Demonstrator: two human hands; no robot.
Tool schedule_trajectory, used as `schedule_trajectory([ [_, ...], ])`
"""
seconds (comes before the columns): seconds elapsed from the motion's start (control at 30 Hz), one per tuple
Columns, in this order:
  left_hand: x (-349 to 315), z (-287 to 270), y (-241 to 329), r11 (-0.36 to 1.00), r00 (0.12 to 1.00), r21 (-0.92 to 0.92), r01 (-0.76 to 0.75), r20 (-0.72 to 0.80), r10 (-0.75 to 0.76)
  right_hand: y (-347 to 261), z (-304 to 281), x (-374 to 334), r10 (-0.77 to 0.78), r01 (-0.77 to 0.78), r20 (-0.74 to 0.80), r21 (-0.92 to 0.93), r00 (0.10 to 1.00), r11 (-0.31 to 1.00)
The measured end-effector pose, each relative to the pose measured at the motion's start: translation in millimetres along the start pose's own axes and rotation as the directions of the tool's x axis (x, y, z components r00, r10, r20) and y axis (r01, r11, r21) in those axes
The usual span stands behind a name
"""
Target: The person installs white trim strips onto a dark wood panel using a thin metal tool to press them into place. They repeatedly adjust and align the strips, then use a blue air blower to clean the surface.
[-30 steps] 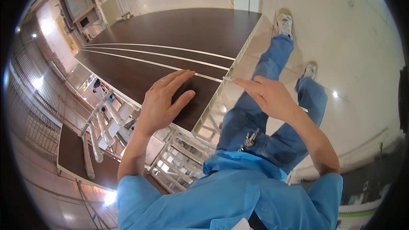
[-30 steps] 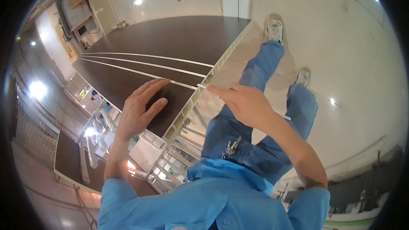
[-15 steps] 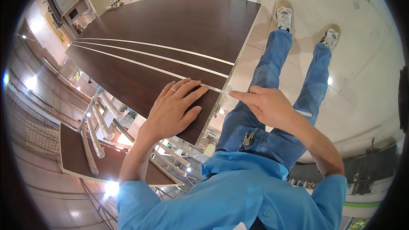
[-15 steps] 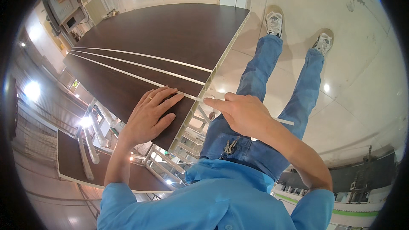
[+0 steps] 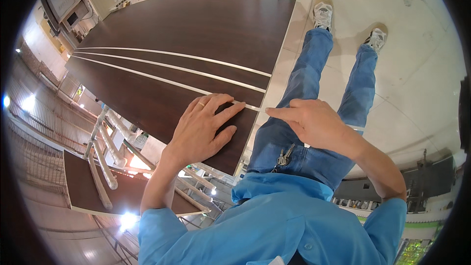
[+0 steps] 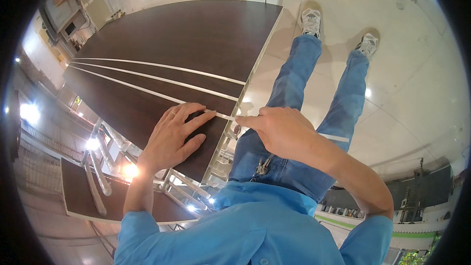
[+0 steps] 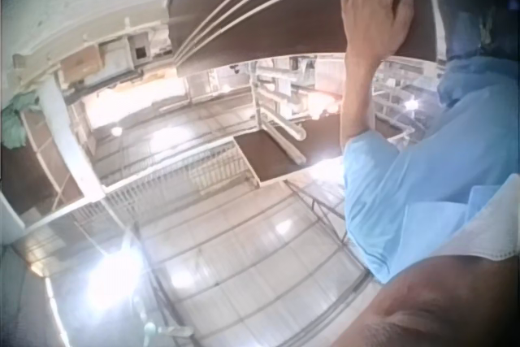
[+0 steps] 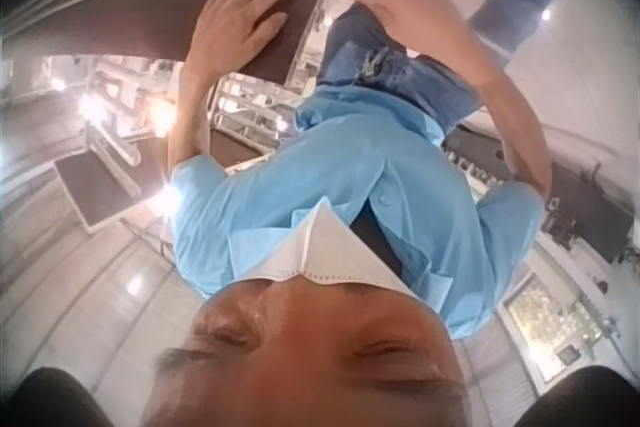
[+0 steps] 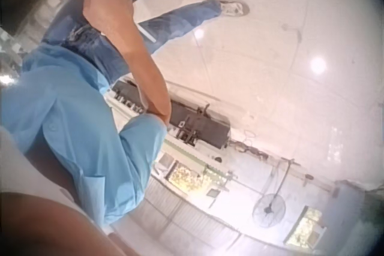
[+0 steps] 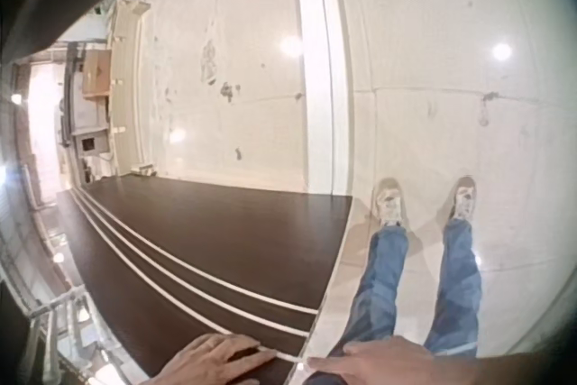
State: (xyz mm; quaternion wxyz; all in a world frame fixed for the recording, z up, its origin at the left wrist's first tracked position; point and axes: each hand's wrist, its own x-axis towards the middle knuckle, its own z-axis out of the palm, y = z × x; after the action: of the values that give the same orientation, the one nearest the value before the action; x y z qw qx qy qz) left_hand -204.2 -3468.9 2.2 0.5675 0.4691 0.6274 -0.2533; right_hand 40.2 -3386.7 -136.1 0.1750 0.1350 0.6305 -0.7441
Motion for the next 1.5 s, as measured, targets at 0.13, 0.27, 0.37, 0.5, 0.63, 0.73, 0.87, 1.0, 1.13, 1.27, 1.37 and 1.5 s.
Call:
schedule_trajectory([
  [0.13,0,4,-3,1.000,1.000,0.011,0.003,-0.006,-0.003,-9,12,1,0.014,-0.012,-0.045,0.037,0.999,0.999],
  [0.27,-2,7,-6,1.000,0.999,-0.024,-0.016,-0.028,0.016,-10,15,10,0.051,-0.052,0.019,0.011,0.998,0.999],
  [0.37,-2,7,-9,0.999,0.999,-0.041,-0.022,-0.034,0.020,-9,8,13,0.039,-0.041,0.052,0.031,0.998,0.999],
  [0.5,1,9,-12,0.998,0.999,-0.041,-0.037,-0.031,0.036,-9,6,15,0.050,-0.052,0.044,0.063,0.998,0.997],
  [0.63,7,11,-15,0.996,0.999,-0.080,-0.046,-0.004,0.046,-5,10,21,0.042,-0.044,0.027,0.088,0.999,0.995],
  [0.73,12,15,-15,0.995,0.999,-0.091,-0.036,0.023,0.038,1,15,23,0.057,-0.063,0.054,0.127,0.997,0.990],
  [0.87,13,20,-13,0.998,0.998,-0.017,-0.059,-0.024,0.058,4,24,24,0.076,-0.086,0.064,0.179,0.995,0.980],
  [1.0,10,22,-12,0.999,0.997,-0.004,-0.044,-0.056,0.044,5,36,27,0.037,-0.032,-0.015,0.253,0.999,0.967],
  [1.13,11,22,-15,1.000,0.998,0.018,-0.023,-0.056,0.024,8,46,34,0.045,-0.050,0.021,0.340,0.999,0.939],
  [1.27,12,24,-16,0.998,0.998,0.061,-0.031,-0.058,0.034,11,45,32,0.030,-0.031,0.009,0.395,0.999,0.918],
  [1.37,11,23,-15,0.994,0.997,0.098,-0.041,-0.065,0.047,10,38,17,0.044,-0.033,-0.025,0.325,0.999,0.945],
  [1.5,13,21,-11,0.987,0.989,0.120,-0.105,-0.094,0.116,12,30,2,0.059,-0.061,0.015,0.227,0.998,0.972],
])
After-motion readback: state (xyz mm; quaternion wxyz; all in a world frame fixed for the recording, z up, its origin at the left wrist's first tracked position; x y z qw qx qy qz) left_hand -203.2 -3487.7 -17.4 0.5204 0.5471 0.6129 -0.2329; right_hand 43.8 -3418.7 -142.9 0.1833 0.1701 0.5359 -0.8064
